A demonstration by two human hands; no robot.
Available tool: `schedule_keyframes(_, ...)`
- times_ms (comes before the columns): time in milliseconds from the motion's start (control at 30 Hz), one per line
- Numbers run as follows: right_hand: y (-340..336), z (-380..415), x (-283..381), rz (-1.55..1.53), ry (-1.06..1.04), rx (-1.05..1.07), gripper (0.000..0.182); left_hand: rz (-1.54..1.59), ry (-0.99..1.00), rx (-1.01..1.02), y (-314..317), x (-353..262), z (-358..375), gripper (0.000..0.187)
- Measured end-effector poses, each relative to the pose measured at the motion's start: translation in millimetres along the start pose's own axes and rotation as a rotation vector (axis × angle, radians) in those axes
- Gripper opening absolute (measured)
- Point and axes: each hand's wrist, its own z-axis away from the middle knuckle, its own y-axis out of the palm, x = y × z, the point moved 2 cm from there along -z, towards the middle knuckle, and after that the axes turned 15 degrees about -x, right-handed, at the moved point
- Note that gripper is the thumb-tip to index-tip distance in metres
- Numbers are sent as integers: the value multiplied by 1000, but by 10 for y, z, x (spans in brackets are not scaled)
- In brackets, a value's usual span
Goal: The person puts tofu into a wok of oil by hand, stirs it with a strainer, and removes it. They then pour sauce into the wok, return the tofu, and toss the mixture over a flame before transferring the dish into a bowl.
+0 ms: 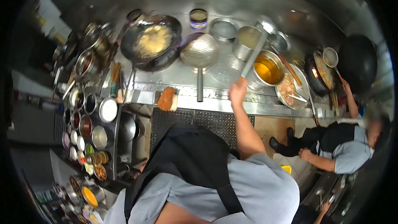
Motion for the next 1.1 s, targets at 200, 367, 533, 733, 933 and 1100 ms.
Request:
schedule_keyframes(200,-580,-305,-346,25,89,-104,16,-263,38,144,18,-29,174,27)
schedule_keyframes(367,-645,-555,-429,-30,220,-79,3,-211,249,172,139,-773,537,34)
schedule_keyframes(533,-733,-738,-344,761,-799,-562,52,-110,897,172,44,-1110,630,39)
schedule_keyframes(733,775,1524,203,90,-1007,194,41,148,733,252,-900,-1376,1530,35)
schedule_keyframes(933,1367,4284,-636,609,-667,1934,41,239,967,-38,-1774,-1097,1666,22)
schedule_keyframes(1100,1431,4841,-2089,878,-403,2381,41,465,944,-77,-2545,-848,1920,18)
